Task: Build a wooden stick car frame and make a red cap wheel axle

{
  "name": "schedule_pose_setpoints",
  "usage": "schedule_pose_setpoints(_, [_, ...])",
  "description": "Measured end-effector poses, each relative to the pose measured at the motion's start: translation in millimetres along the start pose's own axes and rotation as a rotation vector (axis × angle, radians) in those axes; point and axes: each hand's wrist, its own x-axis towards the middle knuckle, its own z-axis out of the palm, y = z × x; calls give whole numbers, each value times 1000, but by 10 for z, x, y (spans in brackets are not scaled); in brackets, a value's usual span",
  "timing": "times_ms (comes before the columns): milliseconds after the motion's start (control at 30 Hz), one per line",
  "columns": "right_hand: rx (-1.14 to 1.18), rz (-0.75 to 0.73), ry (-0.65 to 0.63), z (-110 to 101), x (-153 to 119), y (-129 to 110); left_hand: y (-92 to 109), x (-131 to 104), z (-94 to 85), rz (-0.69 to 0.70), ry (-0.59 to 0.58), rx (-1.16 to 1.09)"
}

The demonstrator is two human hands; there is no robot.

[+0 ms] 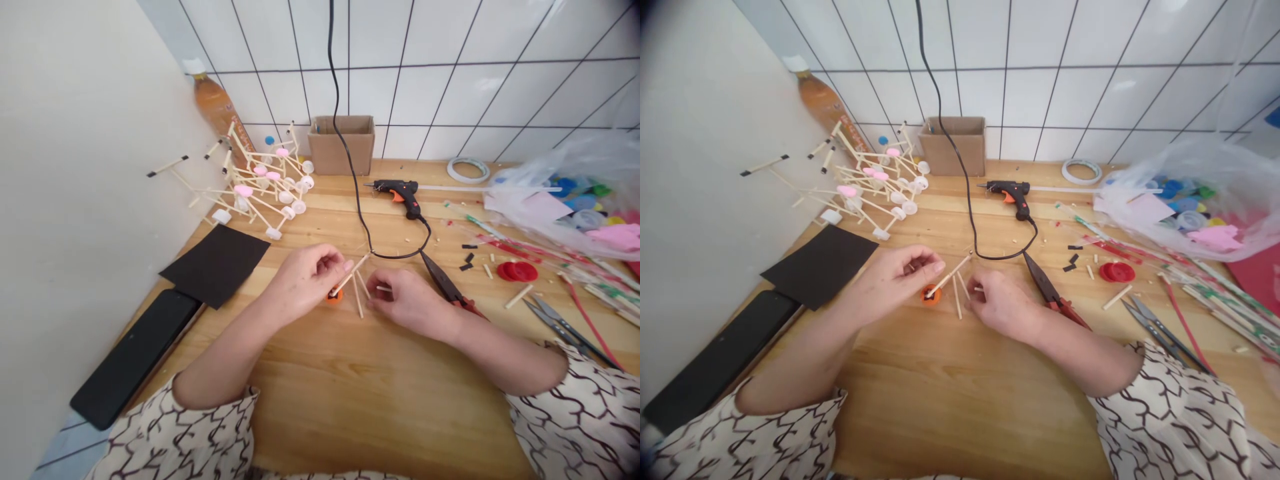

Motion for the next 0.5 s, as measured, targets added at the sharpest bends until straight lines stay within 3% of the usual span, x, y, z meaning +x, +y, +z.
schedule_pose_setpoints(300, [44,-38,15,-39,-8,-15,-106,-253,23,57,85,215])
schedule_pose_setpoints(500, [40,-150,62,-276,-95,-107,-54,-368,24,243,229,186])
